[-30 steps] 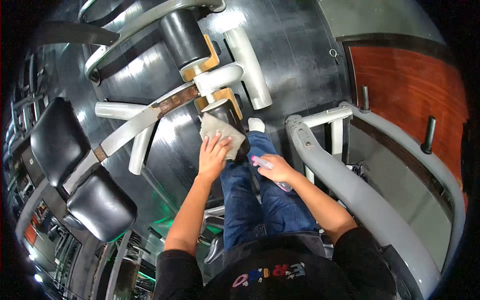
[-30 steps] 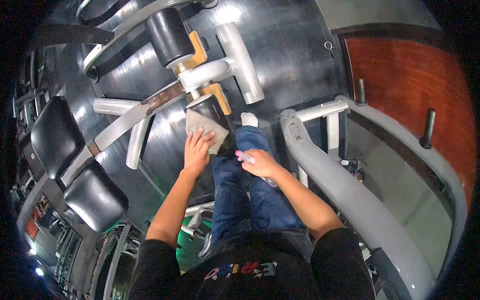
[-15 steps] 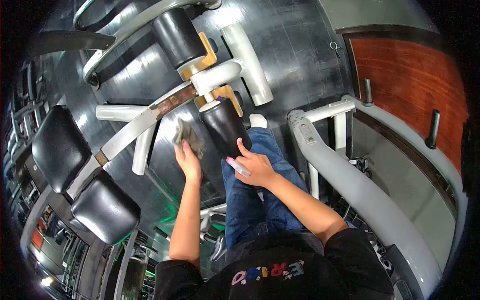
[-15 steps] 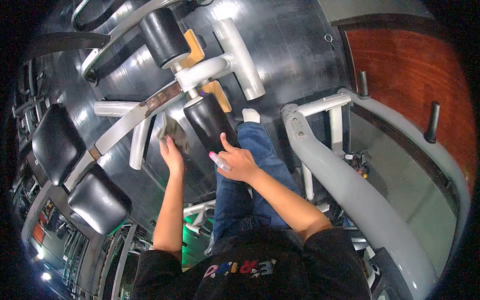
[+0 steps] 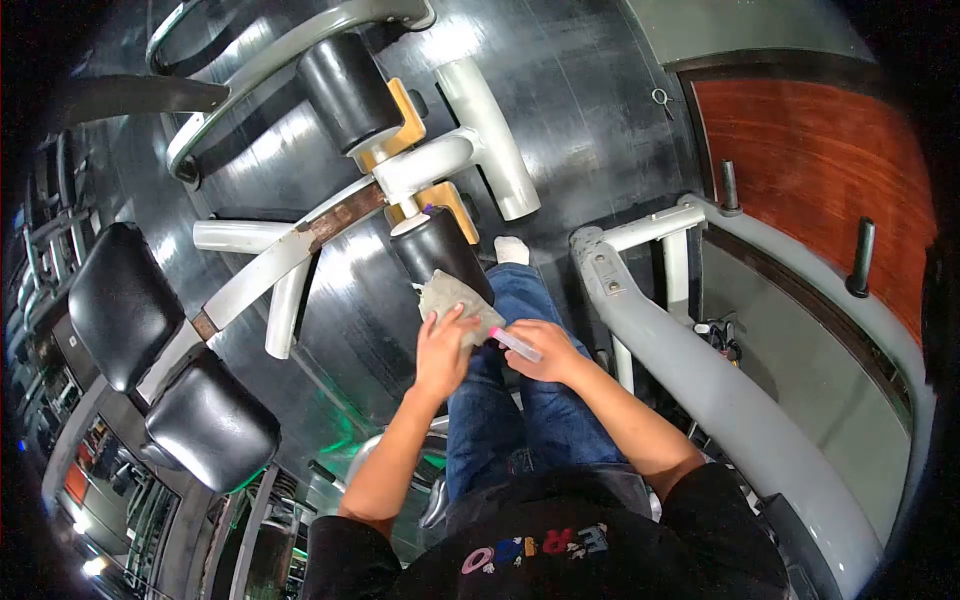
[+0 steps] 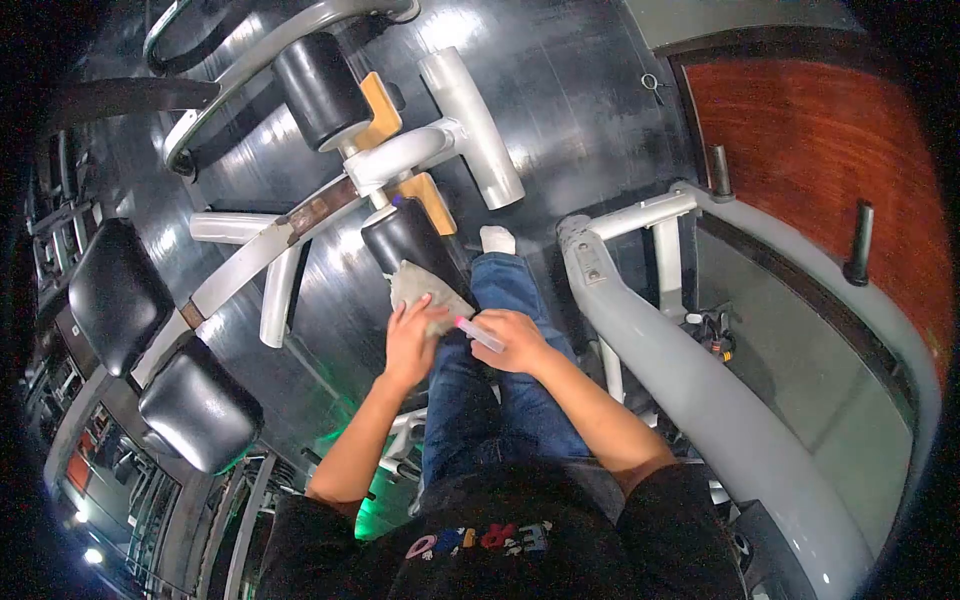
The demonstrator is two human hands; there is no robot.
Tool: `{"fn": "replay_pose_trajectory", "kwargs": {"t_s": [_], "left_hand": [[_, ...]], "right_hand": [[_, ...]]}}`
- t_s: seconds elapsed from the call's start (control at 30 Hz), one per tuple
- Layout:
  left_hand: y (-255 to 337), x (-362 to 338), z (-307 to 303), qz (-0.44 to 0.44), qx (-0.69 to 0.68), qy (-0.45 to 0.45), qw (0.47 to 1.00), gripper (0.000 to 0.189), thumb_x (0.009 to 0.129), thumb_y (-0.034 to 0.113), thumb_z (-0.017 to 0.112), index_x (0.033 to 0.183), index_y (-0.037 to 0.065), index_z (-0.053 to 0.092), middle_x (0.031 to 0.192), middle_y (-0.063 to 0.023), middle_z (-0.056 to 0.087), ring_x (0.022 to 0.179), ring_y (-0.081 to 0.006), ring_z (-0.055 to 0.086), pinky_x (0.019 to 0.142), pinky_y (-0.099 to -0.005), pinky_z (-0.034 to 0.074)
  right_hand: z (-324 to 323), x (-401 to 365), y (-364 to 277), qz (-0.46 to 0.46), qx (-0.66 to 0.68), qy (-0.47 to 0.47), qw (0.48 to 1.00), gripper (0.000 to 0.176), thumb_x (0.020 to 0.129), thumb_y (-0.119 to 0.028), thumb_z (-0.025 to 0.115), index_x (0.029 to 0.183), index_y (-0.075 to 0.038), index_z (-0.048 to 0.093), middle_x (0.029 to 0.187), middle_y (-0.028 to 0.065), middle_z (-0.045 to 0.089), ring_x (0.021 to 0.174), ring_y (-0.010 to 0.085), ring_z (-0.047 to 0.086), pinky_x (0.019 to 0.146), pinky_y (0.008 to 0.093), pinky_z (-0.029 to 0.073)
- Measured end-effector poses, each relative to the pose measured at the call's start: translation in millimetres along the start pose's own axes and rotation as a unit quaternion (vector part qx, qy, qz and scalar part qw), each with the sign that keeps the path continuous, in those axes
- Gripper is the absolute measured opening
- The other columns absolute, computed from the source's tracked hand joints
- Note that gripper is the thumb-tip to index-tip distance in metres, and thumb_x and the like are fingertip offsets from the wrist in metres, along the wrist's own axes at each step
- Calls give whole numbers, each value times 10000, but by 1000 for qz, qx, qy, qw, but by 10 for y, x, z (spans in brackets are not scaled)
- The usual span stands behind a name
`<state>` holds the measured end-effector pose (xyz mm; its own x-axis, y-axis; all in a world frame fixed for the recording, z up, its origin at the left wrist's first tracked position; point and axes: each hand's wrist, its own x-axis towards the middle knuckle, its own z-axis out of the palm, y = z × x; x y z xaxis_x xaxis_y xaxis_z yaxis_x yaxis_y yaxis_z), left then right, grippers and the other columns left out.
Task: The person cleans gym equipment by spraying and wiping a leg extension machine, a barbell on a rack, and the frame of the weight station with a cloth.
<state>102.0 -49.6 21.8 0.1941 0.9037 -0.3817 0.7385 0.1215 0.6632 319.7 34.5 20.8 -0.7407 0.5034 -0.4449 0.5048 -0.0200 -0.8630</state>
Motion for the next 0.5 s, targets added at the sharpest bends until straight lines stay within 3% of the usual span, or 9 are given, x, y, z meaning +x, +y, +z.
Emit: {"fn": "replay_pose_trajectory", "kwargs": {"t_s": [0.07, 0.1, 0.13, 0.2, 0.27, 0.3, 0.33, 0.43, 0.5], "left_hand": [[-88, 155, -167, -113, -89, 60, 988, 287, 832, 124, 609, 1114, 75, 612, 1105, -167, 647, 1139, -360, 564, 1008, -484, 390], [-134, 229, -278, -135, -51, 80, 986, 210, 885, 155, 578, 1055, 35, 609, 933, -237, 651, 956, -406, 623, 851, -485, 469], [-108, 344, -482, -210, -196, 84, 954, 231, 933, 187, 532, 1067, 11, 599, 937, -251, 648, 916, -426, 629, 791, -456, 500], [-278, 476, -636, -182, -258, 225, 922, 339, 1009, 270, 439, 1086, -23, 590, 899, -185, 674, 842, -281, 650, 765, -387, 499], [-431, 475, -852, -279, -302, 283, 866, 402, 1017, 335, 450, 1061, -38, 593, 950, -103, 650, 864, -162, 580, 772, -325, 476], [-446, 485, -945, -262, -357, 335, 832, 435, 1015, 381, 451, 1164, -14, 558, 1031, -66, 610, 913, -150, 556, 833, -311, 455], [-526, 474, -993, -251, -383, 372, 807, 444, 1019, 366, 448, 1211, -23, 539, 1111, -90, 610, 979, -157, 566, 867, -310, 451], [-560, 467, -1126, -220, -417, 426, 772, 398, 1023, 280, 446, 1256, -35, 512, 1195, -102, 588, 1052, -166, 555, 906, -300, 435], [-576, 553, -1090, -198, -368, 432, 799, 385, 1019, 255, 451, 1267, -35, 505, 1205, -107, 585, 1060, -169, 555, 912, -305, 436]], "right_hand": [[-2, 11, 57, 2, 30, 41, 999, 259, 771, -221, 659, 1000, -101, 645, 1046, 118, 634, 930, 329, 625, 814, 412, 507], [8, 15, 80, 6, 60, 82, 995, 296, 779, -213, 652, 1056, -108, 655, 1143, 126, 634, 983, 321, 631, 859, 400, 507], [3, 56, 92, 8, 61, 82, 995, 296, 779, -213, 652, 1056, -108, 655, 1143, 126, 634, 983, 321, 631, 859, 400, 507], [-6, 238, 88, 7, 10, 148, 989, 406, 791, -212, 640, 1189, -131, 637, 1340, 149, 548, 1112, 310, 603, 940, 386, 485], [133, 390, 74, -7, -10, 143, 990, 480, 767, -229, 653, 1241, -160, 621, 1383, 202, 495, 1083, 322, 622, 907, 391, 507], [257, 459, 37, -24, -40, 112, 993, 491, 752, -238, 658, 1237, -172, 624, 1373, 221, 495, 1036, 326, 642, 881, 392, 520], [343, 517, -13, -41, -72, 83, 993, 501, 737, -246, 663, 1233, -184, 627, 1363, 240, 496, 989, 330, 662, 856, 393, 534], [428, 517, -281, 32, -70, 99, 992, 449, 722, -272, 680, 1164, -199, 660, 1388, 258, 462, 877, 324, 687, 779, 414, 549], [446, 518, -363, 15, -112, 59, 992, 437, 718, -291, 692, 1143, -191, 667, 1428, 241, 422, 873, 310, 686, 776, 417, 543]]}}
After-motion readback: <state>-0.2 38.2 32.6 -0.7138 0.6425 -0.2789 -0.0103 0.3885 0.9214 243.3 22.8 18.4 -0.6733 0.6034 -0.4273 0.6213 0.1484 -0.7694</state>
